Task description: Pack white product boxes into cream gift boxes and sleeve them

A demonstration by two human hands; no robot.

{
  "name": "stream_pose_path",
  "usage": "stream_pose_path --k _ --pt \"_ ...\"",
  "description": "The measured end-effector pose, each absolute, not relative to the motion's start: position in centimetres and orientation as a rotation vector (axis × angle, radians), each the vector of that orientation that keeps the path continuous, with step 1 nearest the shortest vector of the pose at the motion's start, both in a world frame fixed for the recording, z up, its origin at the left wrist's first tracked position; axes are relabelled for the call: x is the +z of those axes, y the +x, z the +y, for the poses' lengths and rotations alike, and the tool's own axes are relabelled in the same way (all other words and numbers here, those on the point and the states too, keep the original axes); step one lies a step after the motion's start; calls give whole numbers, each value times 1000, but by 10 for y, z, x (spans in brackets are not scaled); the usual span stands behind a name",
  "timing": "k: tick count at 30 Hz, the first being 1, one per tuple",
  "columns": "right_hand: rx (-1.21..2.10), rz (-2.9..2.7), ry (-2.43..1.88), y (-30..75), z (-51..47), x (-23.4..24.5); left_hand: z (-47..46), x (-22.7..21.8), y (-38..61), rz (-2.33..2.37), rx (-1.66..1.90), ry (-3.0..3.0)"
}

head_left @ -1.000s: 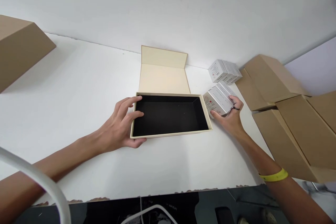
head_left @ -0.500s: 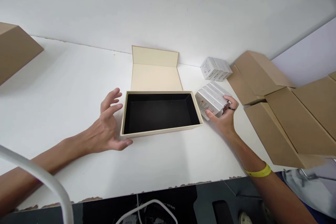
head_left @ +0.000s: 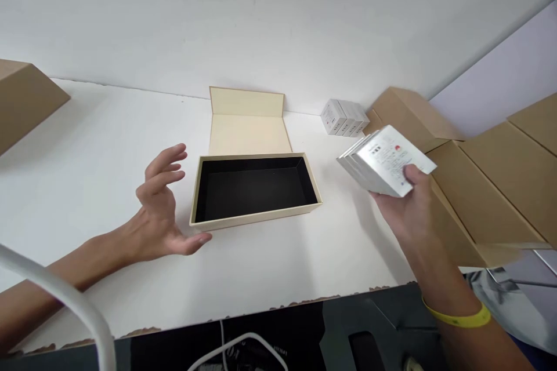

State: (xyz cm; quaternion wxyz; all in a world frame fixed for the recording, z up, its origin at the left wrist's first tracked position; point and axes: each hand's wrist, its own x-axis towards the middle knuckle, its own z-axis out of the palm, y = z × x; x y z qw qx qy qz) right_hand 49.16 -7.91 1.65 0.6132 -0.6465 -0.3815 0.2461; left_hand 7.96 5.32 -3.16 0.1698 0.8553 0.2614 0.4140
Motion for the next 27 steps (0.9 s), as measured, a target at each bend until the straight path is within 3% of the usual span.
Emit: stream_pose_path --k 4,9,16,27 --pt "858 -782 -1414 480 -89 43 35 8 103 750 1227 2374" --pt "920 -874 -1500 464 -89 67 21 50 135 568 1123 2417" --pt "1094 -1002 -1393 434 -79 91 13 46 163 426 959 2456" --pt "1760 -1122 -1090 390 -54 80 4 54 138 676 919 2324"
